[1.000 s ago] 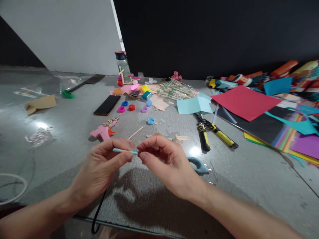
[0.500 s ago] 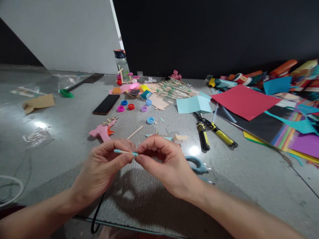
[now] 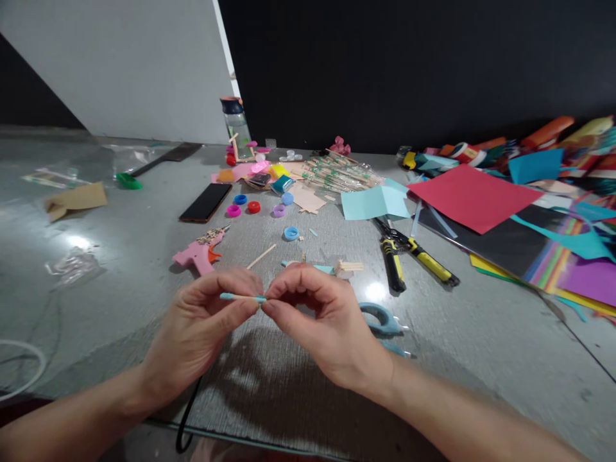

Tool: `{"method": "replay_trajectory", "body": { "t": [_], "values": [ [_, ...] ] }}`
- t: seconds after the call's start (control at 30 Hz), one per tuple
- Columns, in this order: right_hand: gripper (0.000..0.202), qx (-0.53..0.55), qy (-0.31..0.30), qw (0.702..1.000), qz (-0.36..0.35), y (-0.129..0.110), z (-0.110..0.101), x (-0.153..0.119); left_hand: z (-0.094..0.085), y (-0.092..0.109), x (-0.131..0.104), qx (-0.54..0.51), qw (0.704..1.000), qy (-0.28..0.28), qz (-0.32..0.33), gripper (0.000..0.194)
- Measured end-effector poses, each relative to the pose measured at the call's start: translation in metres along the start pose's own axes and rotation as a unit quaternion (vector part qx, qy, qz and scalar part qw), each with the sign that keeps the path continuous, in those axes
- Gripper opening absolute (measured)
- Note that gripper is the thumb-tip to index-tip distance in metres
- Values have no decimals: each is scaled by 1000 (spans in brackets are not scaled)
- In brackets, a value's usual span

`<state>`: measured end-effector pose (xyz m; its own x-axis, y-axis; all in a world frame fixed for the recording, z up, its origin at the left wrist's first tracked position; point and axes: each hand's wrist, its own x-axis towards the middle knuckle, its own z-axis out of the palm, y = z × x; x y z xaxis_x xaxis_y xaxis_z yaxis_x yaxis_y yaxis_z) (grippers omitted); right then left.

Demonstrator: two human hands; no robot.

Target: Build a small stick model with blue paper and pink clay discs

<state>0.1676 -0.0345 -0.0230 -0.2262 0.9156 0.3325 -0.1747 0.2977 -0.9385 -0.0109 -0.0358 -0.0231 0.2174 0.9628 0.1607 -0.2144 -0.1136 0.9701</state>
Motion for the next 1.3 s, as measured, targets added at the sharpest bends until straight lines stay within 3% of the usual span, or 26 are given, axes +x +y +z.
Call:
{"method": "replay_trajectory", "body": {
  "t": [0.23, 1.3],
  "values": [
    [8, -15, -2, 1000, 8, -2, -1, -2, -4, 5, -2, 46, 999, -7, 0, 15],
    [8, -67, -63, 996, -16, -9, -7, -1, -4, 6, 1, 36, 999, -31, 4, 7]
  ]
}}
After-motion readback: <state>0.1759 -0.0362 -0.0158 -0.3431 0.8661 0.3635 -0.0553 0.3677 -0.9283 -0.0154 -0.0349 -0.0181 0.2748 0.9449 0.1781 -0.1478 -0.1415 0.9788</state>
